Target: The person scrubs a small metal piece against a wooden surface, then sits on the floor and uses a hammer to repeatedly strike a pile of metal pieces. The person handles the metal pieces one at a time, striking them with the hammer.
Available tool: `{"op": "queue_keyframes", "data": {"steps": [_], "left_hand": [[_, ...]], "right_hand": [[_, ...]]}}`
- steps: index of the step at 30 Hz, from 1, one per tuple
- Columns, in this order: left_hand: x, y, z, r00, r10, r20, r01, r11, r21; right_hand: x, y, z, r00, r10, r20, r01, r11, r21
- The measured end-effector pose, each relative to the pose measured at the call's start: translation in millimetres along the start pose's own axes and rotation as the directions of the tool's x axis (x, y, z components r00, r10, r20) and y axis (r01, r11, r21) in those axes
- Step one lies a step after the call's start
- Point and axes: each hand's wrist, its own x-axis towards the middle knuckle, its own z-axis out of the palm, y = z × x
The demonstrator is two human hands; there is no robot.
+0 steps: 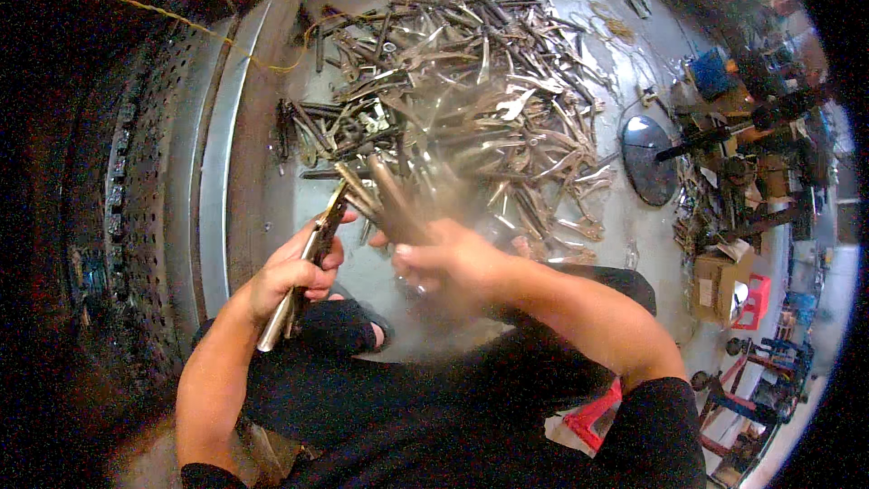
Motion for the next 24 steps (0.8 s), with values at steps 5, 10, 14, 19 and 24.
{"op": "queue_keyframes", "data": {"steps": [5,10,14,19,24], "left_hand": [[4.8,-4.9,-5.9,0.999,-0.036,0.039,0.037,0.999,-0.021],[9.6,-19.2,1.5,0.972,-0.233,0.042,0.236,0.937,-0.256],[23.4,-32.3,1.1,0.973,-0.232,-0.011,0.220,0.935,-0.279],[28.9,-43.7,-14.3,0.967,-0.254,-0.019,0.239,0.931,-0.276],[17.1,-16.5,-15.7,0.962,-0.145,-0.232,0.128,0.988,-0.088]], "right_hand": [[-2.1,-4.8,-0.2,0.998,0.000,-0.064,-0.015,0.972,-0.233],[6.8,0.2,-1.9,0.916,-0.391,-0.087,0.101,0.436,-0.894],[16.6,16.8,-2.8,0.898,-0.409,-0.164,-0.047,0.282,-0.958],[41.1,34.0,-17.0,0.881,-0.460,-0.110,-0.020,0.196,-0.980],[49.4,14.6,-32.7,0.797,-0.604,0.028,0.212,0.237,-0.948]]}}
